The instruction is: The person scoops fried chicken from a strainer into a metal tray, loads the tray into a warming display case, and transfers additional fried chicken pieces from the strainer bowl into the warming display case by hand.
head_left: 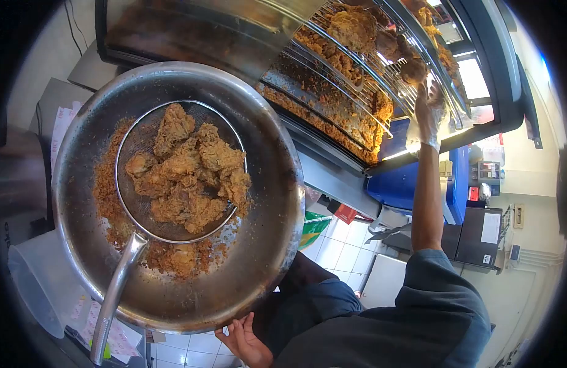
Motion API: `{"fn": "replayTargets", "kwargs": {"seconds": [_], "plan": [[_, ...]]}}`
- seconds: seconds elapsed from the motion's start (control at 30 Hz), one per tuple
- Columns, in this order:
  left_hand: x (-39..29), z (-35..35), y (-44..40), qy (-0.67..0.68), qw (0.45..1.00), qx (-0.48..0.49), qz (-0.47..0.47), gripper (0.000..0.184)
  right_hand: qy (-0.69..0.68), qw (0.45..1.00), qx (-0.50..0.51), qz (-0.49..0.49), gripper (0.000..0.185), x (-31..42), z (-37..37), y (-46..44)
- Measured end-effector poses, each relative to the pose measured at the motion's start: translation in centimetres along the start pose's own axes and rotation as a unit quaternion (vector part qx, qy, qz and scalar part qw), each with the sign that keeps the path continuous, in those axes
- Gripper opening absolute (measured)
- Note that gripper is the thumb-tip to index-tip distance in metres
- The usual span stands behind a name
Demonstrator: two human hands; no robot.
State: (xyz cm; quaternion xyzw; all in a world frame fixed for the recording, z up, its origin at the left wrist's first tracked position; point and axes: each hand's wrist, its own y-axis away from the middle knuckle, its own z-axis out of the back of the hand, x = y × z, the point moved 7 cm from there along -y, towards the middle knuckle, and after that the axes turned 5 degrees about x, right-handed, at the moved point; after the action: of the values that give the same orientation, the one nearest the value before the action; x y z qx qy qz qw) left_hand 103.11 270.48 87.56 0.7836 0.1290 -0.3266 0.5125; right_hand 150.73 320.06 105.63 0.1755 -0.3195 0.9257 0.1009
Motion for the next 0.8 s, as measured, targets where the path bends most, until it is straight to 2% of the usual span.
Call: {"fn": "replayTargets", "kwargs": {"seconds": [0.07,0.17,0.3,0.33,0.43,0.47,0.57,0.6,0.7,0.8], "plan": [[0.0,0.2,0.0,-0.008,1.0,-0.007,0.002,0.036,0.006,0.996,-0.018,0.087,0.058,-1.6,-0.7,-0.4],[-0.6,-0.6,0.2,-0.013,1.0,0.0,-0.001,0.036,-0.012,0.995,0.063,0.08,0.059,3.4,0.0,2.0],[-0.3,-0.5,0.1,-0.007,1.0,0.002,-0.017,0.034,0.028,0.984,0.058,0.169,0.06,7.4,0.8,3.1],[-0.5,-0.7,0.2,-0.007,1.0,0.004,-0.013,0.033,-0.025,0.981,0.032,0.191,0.06,8.1,0.8,3.2],[-1.0,-1.6,0.4,-0.005,1.0,0.005,-0.011,0.031,0.01,0.985,0.021,0.173,0.062,5.8,-0.3,1.7],[-1.1,-1.8,0.5,-0.005,1.0,0.005,-0.011,0.031,0.08,0.984,0.031,0.155,0.066,5.4,-0.4,1.4],[-1.1,-1.7,0.5,-0.013,1.0,-0.009,-0.005,0.033,0.099,0.982,0.024,0.158,0.068,4.8,-1.1,1.0],[-1.2,-1.6,0.5,-0.014,1.0,-0.009,-0.006,0.033,0.119,0.984,0.037,0.128,0.068,6.2,-0.1,1.7],[-1.0,-1.4,0.5,-0.017,1.0,-0.022,-0.002,0.035,0.08,0.978,-0.005,0.193,0.069,7.5,0.4,2.0],[-0.9,-1.3,0.5,-0.021,0.999,-0.035,0.0,0.033,0.068,0.974,0.056,0.207,0.067,6.4,-1.3,1.1]]}}
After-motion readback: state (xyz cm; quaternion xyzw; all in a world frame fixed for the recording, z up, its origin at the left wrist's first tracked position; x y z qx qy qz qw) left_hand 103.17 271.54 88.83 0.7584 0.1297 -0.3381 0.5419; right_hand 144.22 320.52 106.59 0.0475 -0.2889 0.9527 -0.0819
